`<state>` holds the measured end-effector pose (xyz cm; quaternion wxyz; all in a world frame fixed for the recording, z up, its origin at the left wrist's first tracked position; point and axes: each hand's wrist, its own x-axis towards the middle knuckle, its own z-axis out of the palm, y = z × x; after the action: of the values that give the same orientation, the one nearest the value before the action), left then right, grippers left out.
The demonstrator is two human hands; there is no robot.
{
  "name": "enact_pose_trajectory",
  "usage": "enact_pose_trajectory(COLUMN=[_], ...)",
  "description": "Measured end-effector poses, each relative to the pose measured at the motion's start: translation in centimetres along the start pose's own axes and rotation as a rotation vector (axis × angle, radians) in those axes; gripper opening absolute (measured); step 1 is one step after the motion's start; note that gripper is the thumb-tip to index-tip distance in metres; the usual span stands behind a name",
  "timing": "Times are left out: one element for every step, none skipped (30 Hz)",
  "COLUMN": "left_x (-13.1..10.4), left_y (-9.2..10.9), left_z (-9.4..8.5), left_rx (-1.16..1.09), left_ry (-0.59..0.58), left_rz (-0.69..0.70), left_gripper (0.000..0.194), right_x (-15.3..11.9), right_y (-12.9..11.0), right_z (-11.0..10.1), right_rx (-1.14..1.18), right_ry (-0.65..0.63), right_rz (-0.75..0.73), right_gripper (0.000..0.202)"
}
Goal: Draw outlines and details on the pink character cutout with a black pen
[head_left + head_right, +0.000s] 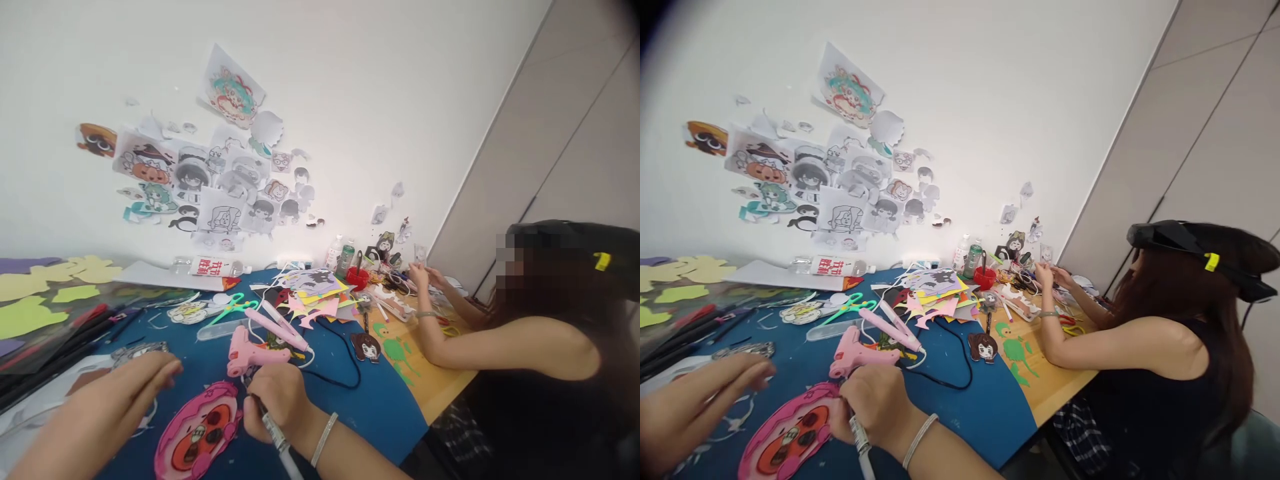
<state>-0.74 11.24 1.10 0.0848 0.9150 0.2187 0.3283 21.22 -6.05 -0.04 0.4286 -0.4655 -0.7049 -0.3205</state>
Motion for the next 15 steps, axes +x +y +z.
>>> enact_pose_trajectory(left_x=[0.2,0.3,0.3,0.2,0.0,-0.2,-0.3,-0.4,-0.5,-0.5,-0.5,-0.5,-0.5,-0.5,-0.5], left_y=[-0.2,-0.2,0.0,0.3,0.6,1.0,1.4,1.8,2.1,2.3,2.5,2.6,2.7,2.7,2.8], left_z=[0.2,0.3,0.3,0.4,0.3,0.3,0.3,0.2,0.2,0.2,0.2,0.2,0.2,0.3,0.4], left_rx=[-0.013,-0.029,-0.047,-0.076,-0.108,-0.130,-0.146,-0.158,-0.156,-0.161,-0.167,-0.178,-0.195,-0.215,-0.239], left_ry=[-0.024,-0.058,-0.098,-0.153,-0.203,-0.237,-0.261,-0.273,-0.259,-0.258,-0.254,-0.248,-0.246,-0.244,-0.243], left_rz=[-0.040,-0.070,-0.092,-0.101,-0.108,-0.123,-0.141,-0.160,-0.190,-0.208,-0.224,-0.235,-0.237,-0.236,-0.229], left_gripper=[0.063,0.064,0.061,0.054,0.047,0.042,0.039,0.036,0.034,0.033,0.032,0.031,0.030,0.029,0.027], right_x=[0.2,0.4,0.7,1.0,1.3,1.5,1.8,2.0,2.1,2.3,2.4,2.4,2.5,2.5,2.5], right_y=[-0.3,-0.6,-0.9,-1.1,-1.3,-1.4,-1.4,-1.4,-1.4,-1.5,-1.6,-1.9,-2.2,-2.6,-3.1], right_z=[-0.3,-0.6,-1.0,-1.4,-1.7,-2.1,-2.4,-2.6,-2.8,-3.0,-3.1,-3.2,-3.3,-3.3,-3.2], right_rx=[0.038,0.082,0.135,0.190,0.252,0.333,0.412,0.478,0.533,0.577,0.611,0.640,0.661,0.673,0.680], right_ry=[0.017,0.032,0.038,0.028,0.019,-0.002,-0.022,-0.028,-0.029,-0.045,-0.062,-0.089,-0.120,-0.149,-0.177], right_rz=[0.038,0.088,0.147,0.238,0.326,0.388,0.433,0.472,0.500,0.522,0.535,0.539,0.535,0.523,0.508], right_gripper=[0.008,0.012,0.014,0.015,0.017,0.018,0.018,0.017,0.014,0.011,0.007,0.005,0.006,0.008,0.011])
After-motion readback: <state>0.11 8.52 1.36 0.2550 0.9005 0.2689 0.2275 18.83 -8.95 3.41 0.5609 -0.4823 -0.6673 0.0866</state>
